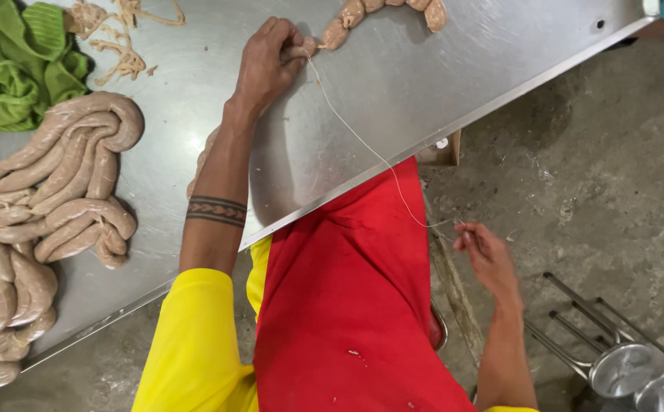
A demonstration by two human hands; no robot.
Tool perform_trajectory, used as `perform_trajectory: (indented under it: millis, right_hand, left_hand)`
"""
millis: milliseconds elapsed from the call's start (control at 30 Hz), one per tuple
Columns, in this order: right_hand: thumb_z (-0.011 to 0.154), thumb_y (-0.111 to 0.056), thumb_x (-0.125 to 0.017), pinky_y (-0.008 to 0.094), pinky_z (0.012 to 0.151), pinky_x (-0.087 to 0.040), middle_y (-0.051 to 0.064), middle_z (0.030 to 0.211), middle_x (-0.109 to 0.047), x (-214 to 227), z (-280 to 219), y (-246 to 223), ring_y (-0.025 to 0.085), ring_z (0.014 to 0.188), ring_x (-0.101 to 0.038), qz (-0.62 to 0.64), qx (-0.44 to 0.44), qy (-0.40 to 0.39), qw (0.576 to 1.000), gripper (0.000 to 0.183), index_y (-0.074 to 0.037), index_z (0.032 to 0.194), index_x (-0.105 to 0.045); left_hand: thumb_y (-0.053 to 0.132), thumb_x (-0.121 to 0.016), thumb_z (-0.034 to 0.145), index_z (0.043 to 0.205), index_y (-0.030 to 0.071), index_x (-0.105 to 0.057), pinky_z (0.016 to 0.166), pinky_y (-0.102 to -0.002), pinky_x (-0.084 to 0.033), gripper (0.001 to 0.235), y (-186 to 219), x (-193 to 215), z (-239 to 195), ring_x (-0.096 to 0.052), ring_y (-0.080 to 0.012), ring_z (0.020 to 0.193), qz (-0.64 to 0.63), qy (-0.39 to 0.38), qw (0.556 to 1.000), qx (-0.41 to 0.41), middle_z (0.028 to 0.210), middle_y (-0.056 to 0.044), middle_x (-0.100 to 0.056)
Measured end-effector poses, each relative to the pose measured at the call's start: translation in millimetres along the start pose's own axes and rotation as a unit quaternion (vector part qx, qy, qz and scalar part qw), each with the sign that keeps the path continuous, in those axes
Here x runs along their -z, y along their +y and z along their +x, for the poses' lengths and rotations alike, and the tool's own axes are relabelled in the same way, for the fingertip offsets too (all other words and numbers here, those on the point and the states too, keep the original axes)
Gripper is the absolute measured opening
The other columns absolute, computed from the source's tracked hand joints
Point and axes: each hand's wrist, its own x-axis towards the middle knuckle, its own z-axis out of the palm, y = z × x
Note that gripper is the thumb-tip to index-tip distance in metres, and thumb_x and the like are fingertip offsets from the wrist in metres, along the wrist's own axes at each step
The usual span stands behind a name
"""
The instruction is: The person ties lengths of filled sausage casing into links using a string and then cuts the string with scissors.
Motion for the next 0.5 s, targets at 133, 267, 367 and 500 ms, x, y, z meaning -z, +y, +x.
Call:
perform_trajectory:
  millis: [133, 267, 367, 500]
  right_hand:
    - [0.104, -0.006, -0.054, 0.024, 0.077, -0.052, 0.005, 0.092, -0.075, -18, 36, -25, 0.009, 0.086, -0.069, -0.083, 0.019, -0.006, 0.996, 0.018, -0.001, 0.117, -0.066]
    - [0.104, -0.008, -0.057, 0.028, 0.067, -0.055, 0.003, 0.086, -0.073, -48, 73, -78, 0.01, 0.074, -0.067, -0.076, 0.068, 0.006, 0.995, 0.021, -0.002, 0.123, -0.065]
    - [0.1, -0.015, -0.068, 0.029, 0.057, -0.047, 0.002, 0.068, -0.065, -94, 114, -121, 0.012, 0.06, -0.059, -0.105, 0.143, 0.072, 0.981, 0.06, 0.001, 0.151, -0.042]
    - [0.097, -0.017, -0.075, 0.027, 0.048, -0.04, 0.0, 0.059, -0.055, -186, 200, -169, 0.008, 0.052, -0.05, 0.021, 0.222, 0.062, 0.973, 0.073, 0.006, 0.154, -0.035]
  left_hand:
    - [0.02, -0.088, 0.092, 0.088, 0.005, -0.057, 0.075, -0.043, -0.051, 0.035, -2, 5, -3, -0.063, -0.029, 0.081, 0.151, -0.018, 0.983, 0.107, 0.092, -0.01, -0.061]
    - [0.011, -0.086, 0.082, 0.092, 0.002, -0.056, 0.079, -0.041, -0.054, 0.033, 7, 13, -15, -0.064, -0.0351, 0.095, 0.135, 0.078, 0.987, -0.043, 0.115, -0.02, -0.062]
    - [0.004, -0.079, 0.086, 0.112, 0.001, -0.055, 0.087, -0.036, -0.057, 0.036, 12, 15, -16, -0.069, -0.0293, 0.103, 0.01, 0.06, 0.998, -0.013, 0.119, -0.016, -0.068]
    - [0.003, -0.079, 0.089, 0.107, 0.001, -0.064, 0.079, -0.031, -0.059, 0.023, 18, 8, -13, -0.074, -0.0183, 0.09, -0.073, 0.06, 0.992, 0.083, 0.101, -0.01, -0.074]
